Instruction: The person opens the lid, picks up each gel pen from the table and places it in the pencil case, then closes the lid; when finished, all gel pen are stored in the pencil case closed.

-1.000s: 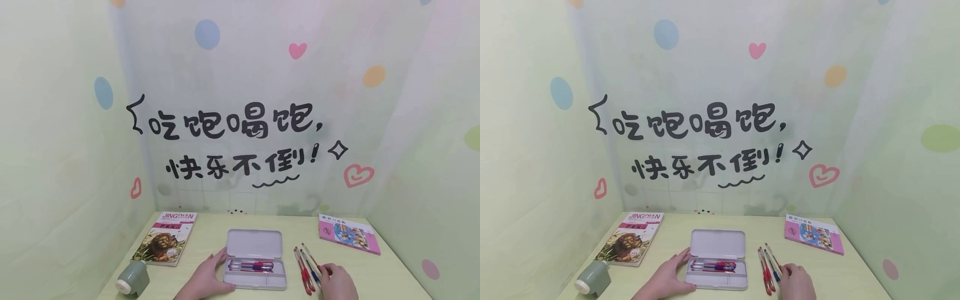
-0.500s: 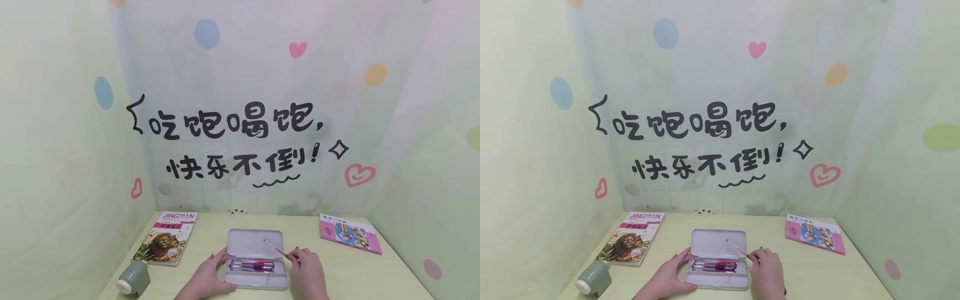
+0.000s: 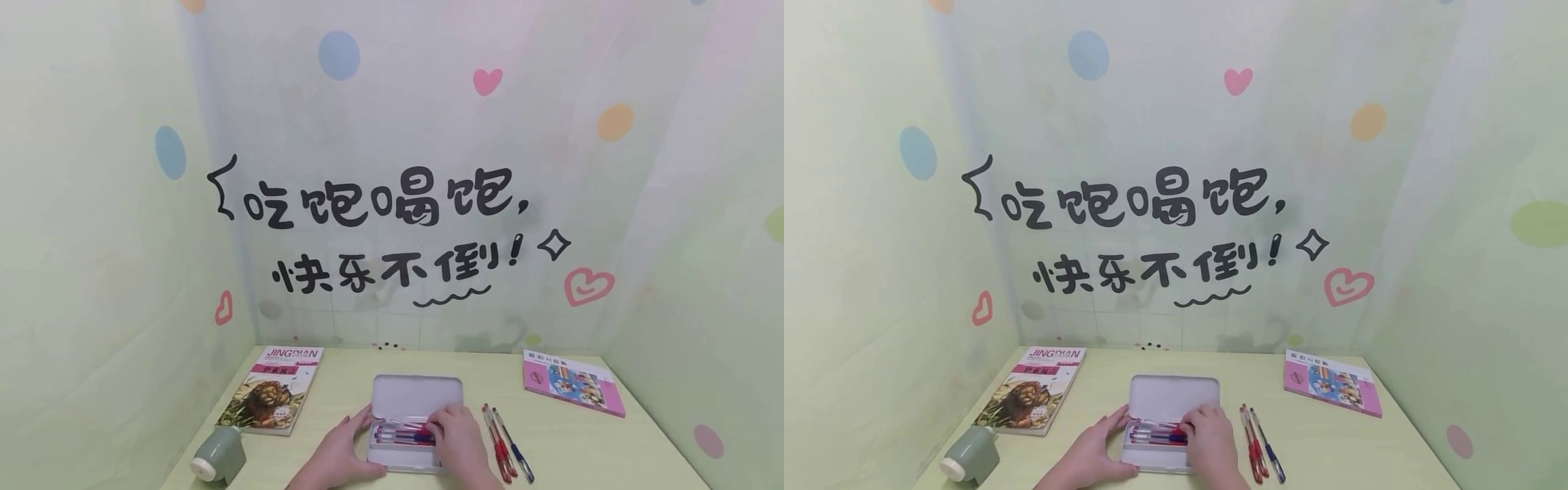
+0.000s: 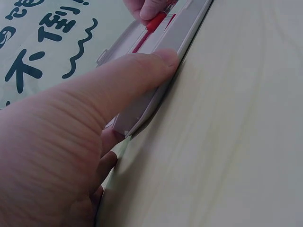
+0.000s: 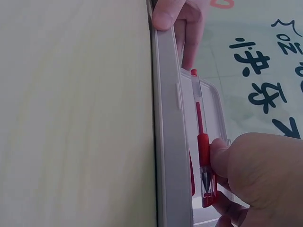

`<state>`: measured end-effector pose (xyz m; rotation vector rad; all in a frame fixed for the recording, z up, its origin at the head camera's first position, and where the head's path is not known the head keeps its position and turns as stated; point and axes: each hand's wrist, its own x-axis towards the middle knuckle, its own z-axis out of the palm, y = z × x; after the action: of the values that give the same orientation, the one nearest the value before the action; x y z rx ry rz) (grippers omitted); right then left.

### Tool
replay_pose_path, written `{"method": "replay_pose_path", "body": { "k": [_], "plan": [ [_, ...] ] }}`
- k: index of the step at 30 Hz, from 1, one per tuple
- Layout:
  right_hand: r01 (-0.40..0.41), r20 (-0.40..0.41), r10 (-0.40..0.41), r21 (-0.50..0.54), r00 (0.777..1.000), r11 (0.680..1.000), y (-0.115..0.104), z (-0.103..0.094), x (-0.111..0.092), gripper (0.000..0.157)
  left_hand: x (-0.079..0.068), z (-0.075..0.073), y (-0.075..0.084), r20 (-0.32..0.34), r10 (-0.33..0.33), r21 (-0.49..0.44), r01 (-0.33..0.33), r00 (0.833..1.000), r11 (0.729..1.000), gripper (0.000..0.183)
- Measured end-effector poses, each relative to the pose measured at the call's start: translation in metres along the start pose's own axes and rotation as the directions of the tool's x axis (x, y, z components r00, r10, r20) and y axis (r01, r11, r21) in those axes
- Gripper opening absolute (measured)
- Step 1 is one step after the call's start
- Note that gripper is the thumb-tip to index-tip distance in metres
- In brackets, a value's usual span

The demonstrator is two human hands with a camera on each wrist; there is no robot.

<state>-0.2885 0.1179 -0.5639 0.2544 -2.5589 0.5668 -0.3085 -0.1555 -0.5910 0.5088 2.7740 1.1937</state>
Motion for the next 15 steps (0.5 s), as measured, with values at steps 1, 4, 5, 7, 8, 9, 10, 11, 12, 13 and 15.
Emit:
{"method": "replay_pose_path", "body": {
  "k": [1,4,5,7,8,9,10,11,12,13,15],
  "plan": [
    [0.005,0.016,-0.005,0.000,1.000,1.000,-0.002,0.001,0.000,0.011,0.000,0.000,0.000,-0.001,0.003,0.001,-0.003,1.000,1.000,0.132],
    [0.026,0.043,-0.026,0.001,0.999,1.000,-0.006,0.004,0.001,0.012,-0.001,0.001,-0.002,-0.009,0.014,0.007,-0.014,1.000,1.000,0.132],
    [0.032,0.046,-0.032,0.000,0.998,0.999,-0.007,0.004,0.000,0.012,-0.001,0.001,-0.002,-0.012,0.018,0.009,-0.018,1.000,1.000,0.132],
    [0.046,0.047,-0.046,-0.006,0.998,0.999,-0.010,0.005,0.000,0.013,-0.001,0.001,-0.003,-0.017,0.023,0.012,-0.023,1.000,1.000,0.133],
    [0.050,0.047,-0.050,-0.008,0.998,0.999,-0.011,0.005,0.000,0.013,-0.001,0.001,-0.003,-0.018,0.024,0.013,-0.024,1.000,1.000,0.133],
    [0.046,0.052,-0.045,-0.011,0.998,0.999,-0.011,0.006,0.000,0.013,-0.001,0.001,-0.003,-0.018,0.024,0.013,-0.024,1.000,1.000,0.133],
    [0.042,0.059,-0.041,-0.016,0.997,0.999,-0.012,0.006,0.001,0.013,-0.001,0.001,-0.002,-0.017,0.023,0.012,-0.023,1.000,1.000,0.133],
    [0.037,0.065,-0.035,-0.020,0.997,0.999,-0.012,0.007,0.001,0.013,-0.001,0.001,-0.002,-0.015,0.022,0.010,-0.021,1.000,1.000,0.132],
    [0.032,0.072,-0.030,-0.023,0.997,0.999,-0.012,0.007,0.001,0.013,-0.002,0.000,-0.002,-0.012,0.020,0.007,-0.020,1.000,1.000,0.132],
    [0.027,0.076,-0.025,-0.025,0.997,0.999,-0.013,0.007,0.001,0.013,-0.002,0.000,-0.001,-0.010,0.021,0.007,-0.020,1.000,1.000,0.132],
    [0.020,0.081,-0.018,-0.025,0.997,0.999,-0.013,0.007,0.001,0.012,-0.002,0.000,-0.001,-0.008,0.019,0.004,-0.019,1.000,1.000,0.131]
  ]
}}
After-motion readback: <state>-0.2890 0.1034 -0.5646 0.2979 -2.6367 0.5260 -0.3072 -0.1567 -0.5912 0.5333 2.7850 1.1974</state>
